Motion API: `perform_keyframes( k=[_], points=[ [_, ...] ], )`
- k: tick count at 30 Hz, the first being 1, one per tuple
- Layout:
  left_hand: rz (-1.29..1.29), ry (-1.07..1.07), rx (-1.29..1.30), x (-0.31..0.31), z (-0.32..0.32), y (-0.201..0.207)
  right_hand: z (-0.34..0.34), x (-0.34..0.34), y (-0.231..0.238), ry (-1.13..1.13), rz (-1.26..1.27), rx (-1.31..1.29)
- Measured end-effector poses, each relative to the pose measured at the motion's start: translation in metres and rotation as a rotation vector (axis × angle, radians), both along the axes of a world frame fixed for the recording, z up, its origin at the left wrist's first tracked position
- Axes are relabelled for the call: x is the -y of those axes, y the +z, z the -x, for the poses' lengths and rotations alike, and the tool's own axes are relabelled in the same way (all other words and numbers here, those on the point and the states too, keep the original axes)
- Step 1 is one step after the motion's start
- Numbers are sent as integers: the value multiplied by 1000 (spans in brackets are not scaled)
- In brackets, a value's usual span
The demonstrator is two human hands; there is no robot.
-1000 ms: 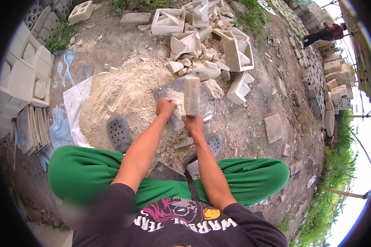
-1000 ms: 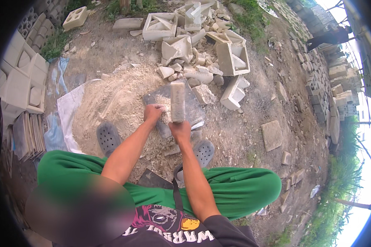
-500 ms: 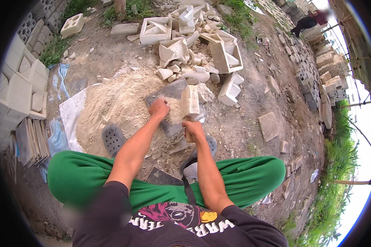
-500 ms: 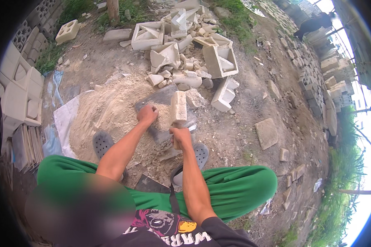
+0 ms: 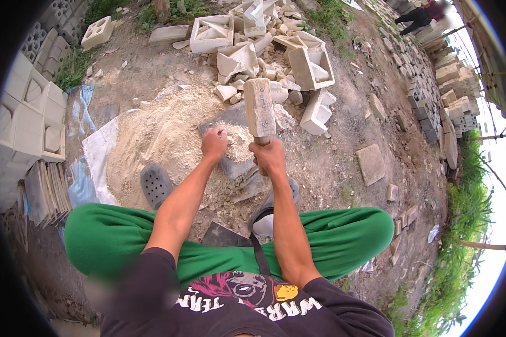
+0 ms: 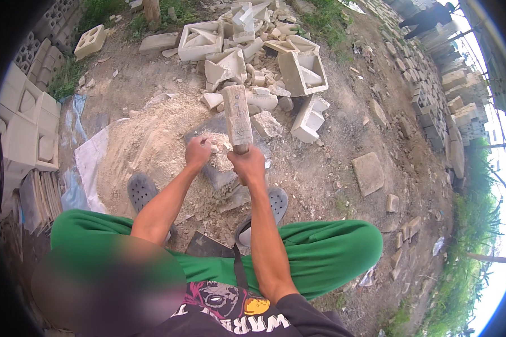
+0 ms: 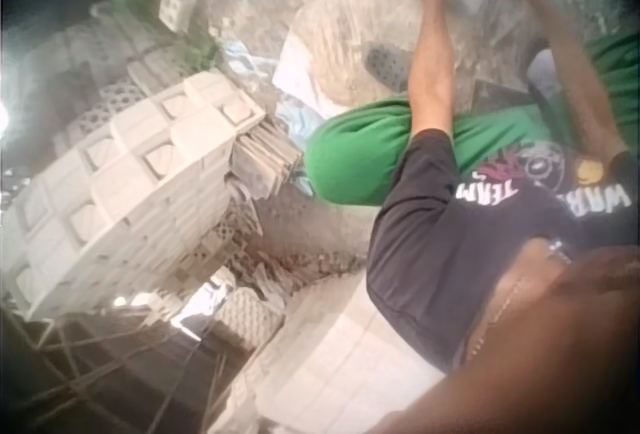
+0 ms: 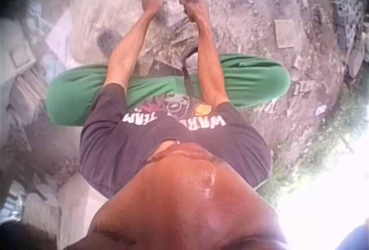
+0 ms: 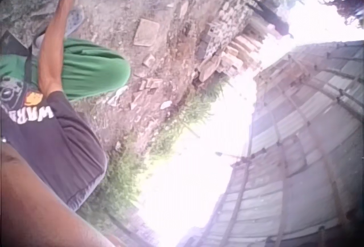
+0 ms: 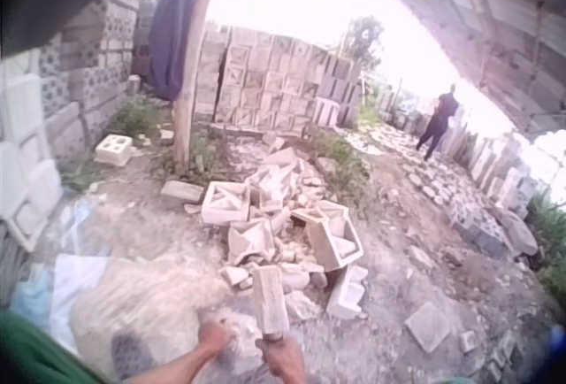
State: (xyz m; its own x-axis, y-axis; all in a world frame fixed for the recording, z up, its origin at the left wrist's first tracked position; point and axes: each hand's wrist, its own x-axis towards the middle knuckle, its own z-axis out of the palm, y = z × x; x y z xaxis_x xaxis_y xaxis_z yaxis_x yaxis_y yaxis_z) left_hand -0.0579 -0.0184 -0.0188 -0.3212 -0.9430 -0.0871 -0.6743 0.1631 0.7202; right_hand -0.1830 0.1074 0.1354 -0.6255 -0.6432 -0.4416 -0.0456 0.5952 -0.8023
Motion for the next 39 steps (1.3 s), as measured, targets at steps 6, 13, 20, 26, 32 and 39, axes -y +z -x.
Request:
perform_keyframes(
  k=[6,13,20,26,32,39],
  points=[
    [69,-47,-92,-29,-1,1,-21,-18,-95,-19,8,-203],
    [-106,-5,31,-24,-9,17,-22,-15,-74,133,-297,-1],
    [33,-19,-11,-24,-11,8,-15,9,-13,-8,49,-184],
    [-55,-73,81,-21,-5,21,-17,-22,-119,107,-278,-211],
    [-152,-48,99,-14,-3,27,-4,-18,-82,48,-287,-21],
    [-172,-54,56,-14,-7,27,-34,-3,-63,93,3,-202]
  ],
)
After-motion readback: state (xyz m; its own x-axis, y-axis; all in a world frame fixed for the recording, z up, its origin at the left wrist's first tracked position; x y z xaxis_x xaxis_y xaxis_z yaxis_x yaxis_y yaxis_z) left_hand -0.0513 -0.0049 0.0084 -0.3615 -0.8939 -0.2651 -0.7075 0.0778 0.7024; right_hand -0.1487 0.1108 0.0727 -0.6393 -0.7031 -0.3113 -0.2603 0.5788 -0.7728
